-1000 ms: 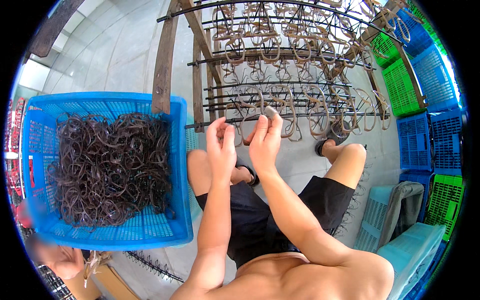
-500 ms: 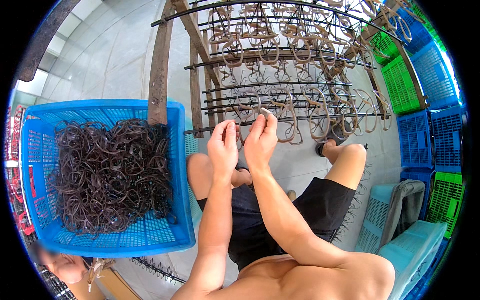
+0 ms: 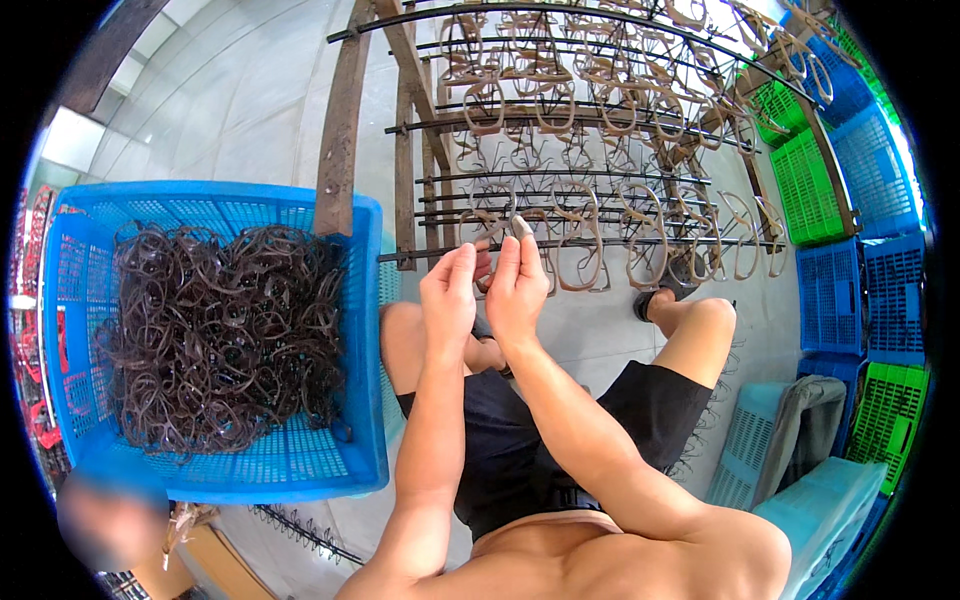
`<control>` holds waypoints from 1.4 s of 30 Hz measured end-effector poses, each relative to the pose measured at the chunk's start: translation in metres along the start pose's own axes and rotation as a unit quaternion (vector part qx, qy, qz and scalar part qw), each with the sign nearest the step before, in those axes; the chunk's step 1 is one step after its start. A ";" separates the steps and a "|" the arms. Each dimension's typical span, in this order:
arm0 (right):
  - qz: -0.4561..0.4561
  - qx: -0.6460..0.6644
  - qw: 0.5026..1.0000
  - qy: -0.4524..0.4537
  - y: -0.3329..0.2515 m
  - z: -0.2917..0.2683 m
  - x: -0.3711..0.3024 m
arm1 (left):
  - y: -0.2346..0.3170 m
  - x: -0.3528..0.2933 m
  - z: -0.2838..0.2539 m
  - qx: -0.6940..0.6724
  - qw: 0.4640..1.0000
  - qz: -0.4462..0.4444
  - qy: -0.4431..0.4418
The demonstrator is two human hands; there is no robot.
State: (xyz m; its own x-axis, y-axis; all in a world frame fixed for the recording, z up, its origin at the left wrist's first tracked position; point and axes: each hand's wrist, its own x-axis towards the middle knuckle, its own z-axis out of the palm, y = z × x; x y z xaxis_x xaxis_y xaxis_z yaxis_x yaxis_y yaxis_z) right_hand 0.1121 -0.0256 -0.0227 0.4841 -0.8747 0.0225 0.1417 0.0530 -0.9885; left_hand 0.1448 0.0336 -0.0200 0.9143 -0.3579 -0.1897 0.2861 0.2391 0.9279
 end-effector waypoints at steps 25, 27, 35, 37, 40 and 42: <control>0.024 0.004 0.994 -0.105 0.003 -0.025 0.008 | 0.001 0.000 0.015 0.067 0.996 -0.015 0.048; 0.062 0.024 0.985 -0.157 -0.016 -0.033 0.004 | 0.003 0.002 0.017 0.132 0.991 0.016 0.033; 0.333 -0.275 0.747 -0.506 -0.138 -0.282 0.043 | 0.017 0.020 -0.064 0.634 0.719 0.284 0.019; 0.267 -0.335 0.860 -0.278 -0.124 -0.372 0.091 | 0.007 0.025 -0.080 0.717 0.621 0.316 -0.007; 0.122 -0.421 0.899 0.003 -0.094 -0.464 0.173 | -0.002 0.045 -0.067 0.751 0.589 0.297 -0.036; -0.175 -0.670 0.710 0.131 -0.033 -0.504 0.218 | -0.009 0.057 -0.052 0.791 0.554 0.257 -0.047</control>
State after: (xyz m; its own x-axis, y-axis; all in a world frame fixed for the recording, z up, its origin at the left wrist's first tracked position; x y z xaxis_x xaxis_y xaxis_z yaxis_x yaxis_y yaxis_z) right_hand -0.2225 -0.4605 -0.0608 0.4188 -0.7907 0.4465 -0.8196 -0.5408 -0.1889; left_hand 0.2092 0.0576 -0.0561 0.7184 -0.6726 0.1775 -0.6817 -0.7315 -0.0125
